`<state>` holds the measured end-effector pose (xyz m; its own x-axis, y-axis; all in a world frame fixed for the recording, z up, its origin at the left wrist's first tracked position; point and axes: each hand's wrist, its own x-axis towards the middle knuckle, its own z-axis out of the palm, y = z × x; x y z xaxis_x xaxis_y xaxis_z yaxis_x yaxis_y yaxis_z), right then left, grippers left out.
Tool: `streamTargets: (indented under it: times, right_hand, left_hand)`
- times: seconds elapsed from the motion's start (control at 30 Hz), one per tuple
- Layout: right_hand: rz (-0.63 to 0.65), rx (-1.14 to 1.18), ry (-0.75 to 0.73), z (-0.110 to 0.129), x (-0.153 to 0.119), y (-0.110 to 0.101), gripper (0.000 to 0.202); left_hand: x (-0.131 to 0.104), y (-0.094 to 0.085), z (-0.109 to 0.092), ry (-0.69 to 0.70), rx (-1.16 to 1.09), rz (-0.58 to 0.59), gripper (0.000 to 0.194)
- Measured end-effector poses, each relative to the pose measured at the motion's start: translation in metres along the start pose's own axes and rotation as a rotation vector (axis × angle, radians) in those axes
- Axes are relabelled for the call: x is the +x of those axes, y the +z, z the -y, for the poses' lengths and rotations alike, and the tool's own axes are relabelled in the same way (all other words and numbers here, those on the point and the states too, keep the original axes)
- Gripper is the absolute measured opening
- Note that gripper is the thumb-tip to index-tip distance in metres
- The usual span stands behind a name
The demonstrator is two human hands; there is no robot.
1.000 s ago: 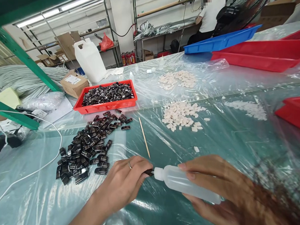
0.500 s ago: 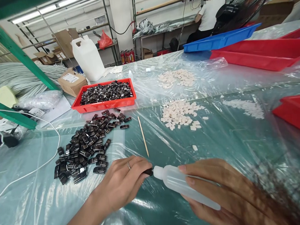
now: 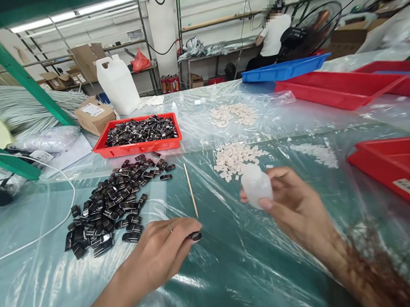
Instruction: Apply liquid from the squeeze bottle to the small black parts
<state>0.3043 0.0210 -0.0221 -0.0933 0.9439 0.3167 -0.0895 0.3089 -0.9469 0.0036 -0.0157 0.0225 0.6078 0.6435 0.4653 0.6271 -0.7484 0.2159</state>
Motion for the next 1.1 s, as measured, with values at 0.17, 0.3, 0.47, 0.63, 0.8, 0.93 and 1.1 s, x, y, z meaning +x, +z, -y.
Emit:
streamTargets:
  times: [0.17,0.3,0.47,0.63,0.8,0.93,1.1]
  right_hand:
    - [0.300,-0.233,0.055,-0.012,0.008,0.017,0.030]
    - [0.425,-0.423,0.049,-0.014,0.008,0.032,0.028]
    - [0.468,-0.516,-0.013,0.003,0.026,0.003,0.034]
    - [0.442,-0.678,0.016,0.012,0.048,-0.064,0.033]
    - [0.583,-0.800,0.046,-0.009,0.039,-0.073,0.038]
    - [0.544,-0.824,-0.031,-0.016,0.028,-0.055,0.036]
    - [0.516,-0.732,-0.101,0.003,0.029,-0.047,0.025]
  left_hand:
    - [-0.011,0.008,0.015,-0.081,-0.046,0.008,0.021]
    - [-0.016,0.019,0.033,-0.203,-0.015,-0.044,0.026]
    - [-0.014,0.016,0.039,-0.220,-0.007,-0.095,0.028]
    - [-0.010,0.009,0.028,-0.215,-0.037,-0.089,0.031]
    - [-0.011,0.013,0.024,-0.186,-0.064,-0.116,0.030]
    - [-0.012,0.011,0.023,-0.205,-0.079,-0.069,0.027]
    - [-0.013,0.007,0.017,-0.196,-0.093,-0.015,0.021]
